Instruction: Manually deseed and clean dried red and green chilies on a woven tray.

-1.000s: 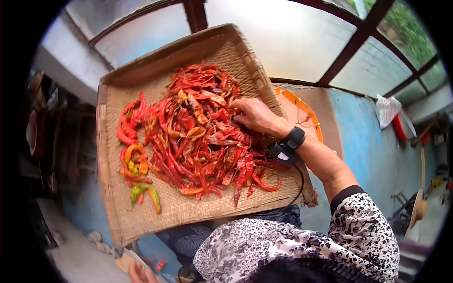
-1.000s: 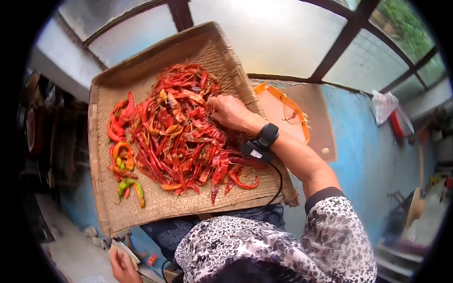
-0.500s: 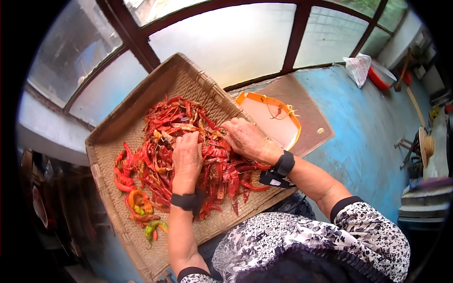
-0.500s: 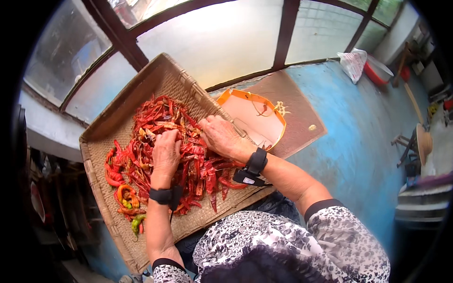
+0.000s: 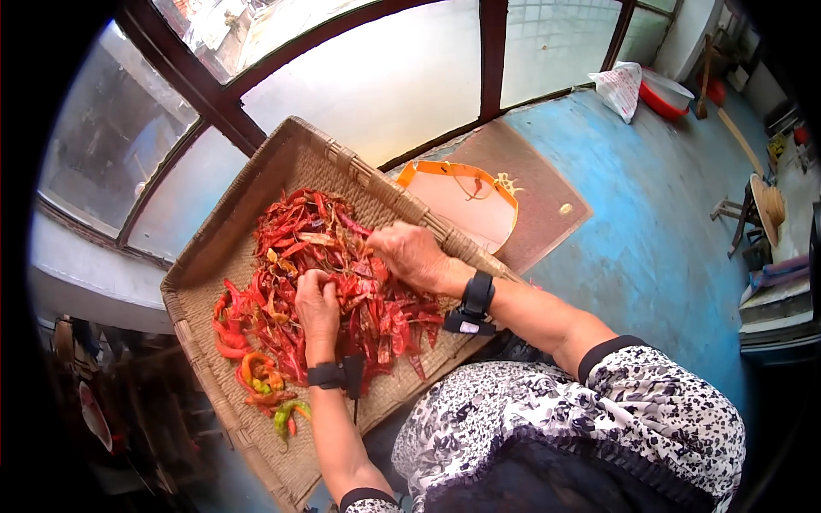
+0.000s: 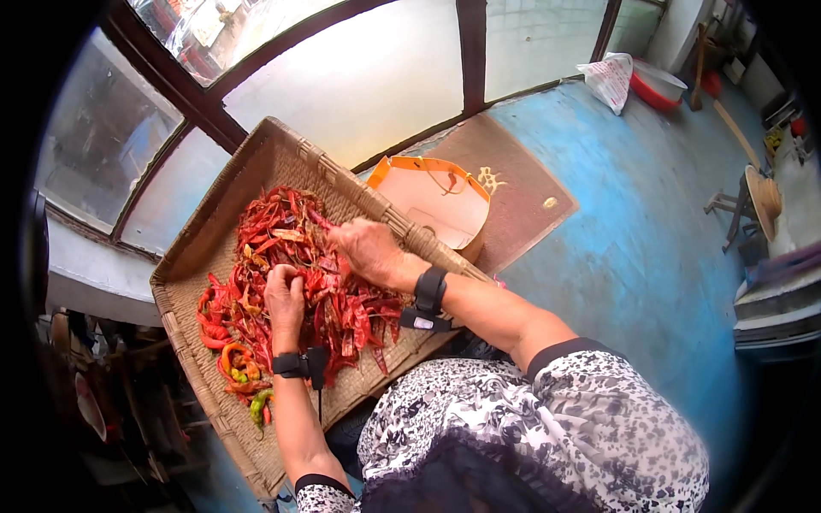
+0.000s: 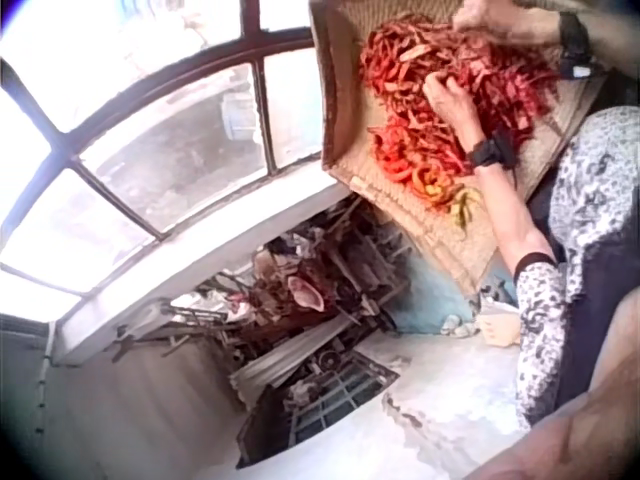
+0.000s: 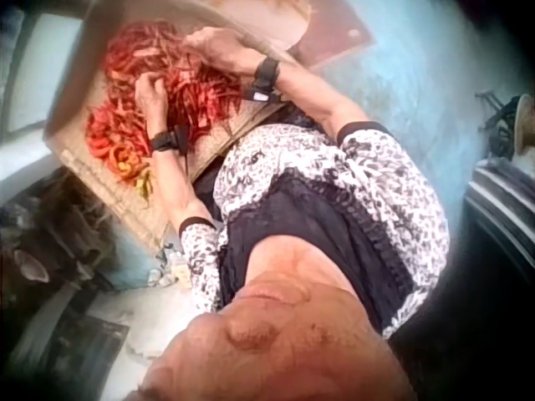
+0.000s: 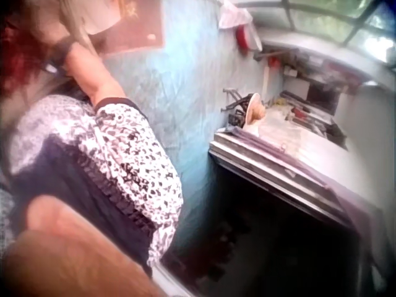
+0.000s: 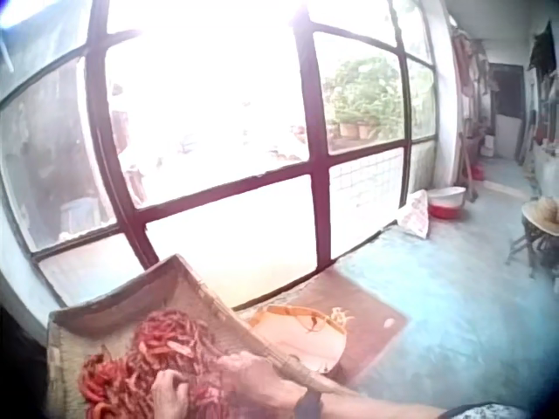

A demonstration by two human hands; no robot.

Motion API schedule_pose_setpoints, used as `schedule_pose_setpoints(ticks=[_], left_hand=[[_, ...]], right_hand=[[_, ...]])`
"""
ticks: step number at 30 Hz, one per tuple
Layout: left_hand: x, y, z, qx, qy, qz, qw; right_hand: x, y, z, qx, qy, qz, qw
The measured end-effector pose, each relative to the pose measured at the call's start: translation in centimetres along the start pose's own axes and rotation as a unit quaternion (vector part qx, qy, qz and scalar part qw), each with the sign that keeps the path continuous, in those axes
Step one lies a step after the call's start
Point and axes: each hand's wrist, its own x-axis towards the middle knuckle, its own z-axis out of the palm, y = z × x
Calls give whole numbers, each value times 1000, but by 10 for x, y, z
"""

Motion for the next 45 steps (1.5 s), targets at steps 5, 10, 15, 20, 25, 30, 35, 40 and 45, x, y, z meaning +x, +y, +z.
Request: schedule_pose_setpoints(ticks=[5, 10, 15, 20, 25, 30, 35, 40, 45], left_hand=[[-5, -15, -7, -150, 70, -103, 981], [-7, -21, -17, -263, 155, -99, 947], [-9, 19, -38, -421, 102, -179, 883], [-13, 33, -26, -626, 10, -157, 763], [-16, 56, -12, -649, -43, -174, 740], [-25, 54, -14, -592, -27, -195, 781], [-41, 77, -30, -200, -63, -3, 978], [-80, 86, -5, 69, -150, 270, 949], [-79, 62, 12, 184, -78, 218, 955]], right_hand=[[18, -1, -50, 159, 159, -77, 971], [19, 42, -91, 158, 240, 64, 956], [4, 81, -97, -148, 85, 139, 976], [9, -5, -58, 229, -11, -6, 973], [1, -29, -22, 324, -86, 14, 942], [-11, -12, -41, 137, -54, -12, 989], [-13, 58, -93, -24, 39, 93, 995], [-44, 62, -91, -35, -104, 119, 987], [-73, 66, -86, 238, -189, 153, 940]])
